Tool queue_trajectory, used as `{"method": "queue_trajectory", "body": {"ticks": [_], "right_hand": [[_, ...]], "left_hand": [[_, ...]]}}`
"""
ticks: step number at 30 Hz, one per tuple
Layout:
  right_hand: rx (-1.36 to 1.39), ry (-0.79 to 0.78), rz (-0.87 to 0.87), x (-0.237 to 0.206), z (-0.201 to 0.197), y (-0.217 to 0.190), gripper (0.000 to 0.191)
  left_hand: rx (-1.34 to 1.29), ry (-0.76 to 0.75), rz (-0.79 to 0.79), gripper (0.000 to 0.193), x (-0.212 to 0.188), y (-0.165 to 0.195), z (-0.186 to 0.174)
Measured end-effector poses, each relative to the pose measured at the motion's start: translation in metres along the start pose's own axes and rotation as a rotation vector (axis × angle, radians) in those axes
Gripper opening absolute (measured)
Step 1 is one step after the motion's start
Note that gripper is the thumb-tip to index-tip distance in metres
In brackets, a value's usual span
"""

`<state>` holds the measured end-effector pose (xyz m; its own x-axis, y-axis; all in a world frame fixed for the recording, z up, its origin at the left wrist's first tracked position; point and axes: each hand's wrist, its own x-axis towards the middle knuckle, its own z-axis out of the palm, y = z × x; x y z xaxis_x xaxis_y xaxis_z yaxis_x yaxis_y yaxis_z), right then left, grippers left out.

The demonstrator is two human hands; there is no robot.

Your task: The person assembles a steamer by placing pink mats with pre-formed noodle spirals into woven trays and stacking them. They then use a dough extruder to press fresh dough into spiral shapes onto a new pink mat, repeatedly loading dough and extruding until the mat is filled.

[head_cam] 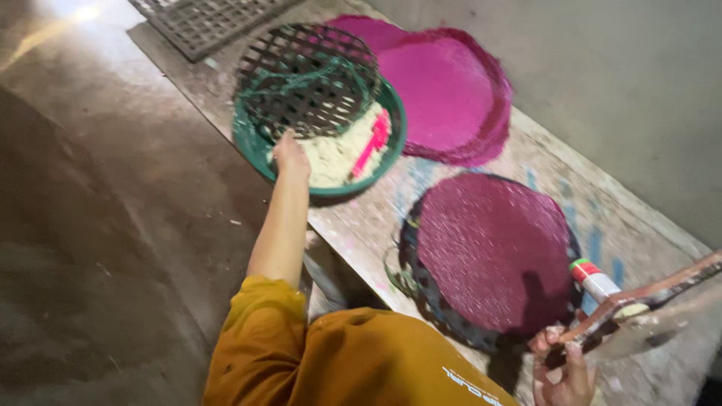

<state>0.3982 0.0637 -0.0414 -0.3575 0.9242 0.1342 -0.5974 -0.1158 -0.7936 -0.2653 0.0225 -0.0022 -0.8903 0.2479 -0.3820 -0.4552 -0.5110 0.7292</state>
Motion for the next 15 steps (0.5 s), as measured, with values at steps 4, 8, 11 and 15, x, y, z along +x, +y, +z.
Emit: {"method": "queue_trajectory", "body": {"ticks": [4, 8, 11, 15], "right_hand": [[0.119, -0.034, 0.064, 0.037, 0.018, 0.035, 0.035], [0.120, -0.041, 0.080, 0.063, 0.038, 0.065, 0.034], [0.115, -0.023, 0.091, 0.068, 0.054, 0.084, 0.034], [0.109, 0.000, 0.094, 0.066, 0.060, 0.098, 0.033]], "left_hand": [[-0.095, -0.116, -0.174, 0.032, 0.034, 0.026, 0.012], [-0.224, -0.323, -0.061, 0.021, 0.054, 0.066, -0.003], [-0.390, -0.532, 0.210, 0.031, 0.074, 0.115, -0.060], [-0.299, -0.024, 0.408, 0.051, 0.103, 0.170, -0.171]]}}
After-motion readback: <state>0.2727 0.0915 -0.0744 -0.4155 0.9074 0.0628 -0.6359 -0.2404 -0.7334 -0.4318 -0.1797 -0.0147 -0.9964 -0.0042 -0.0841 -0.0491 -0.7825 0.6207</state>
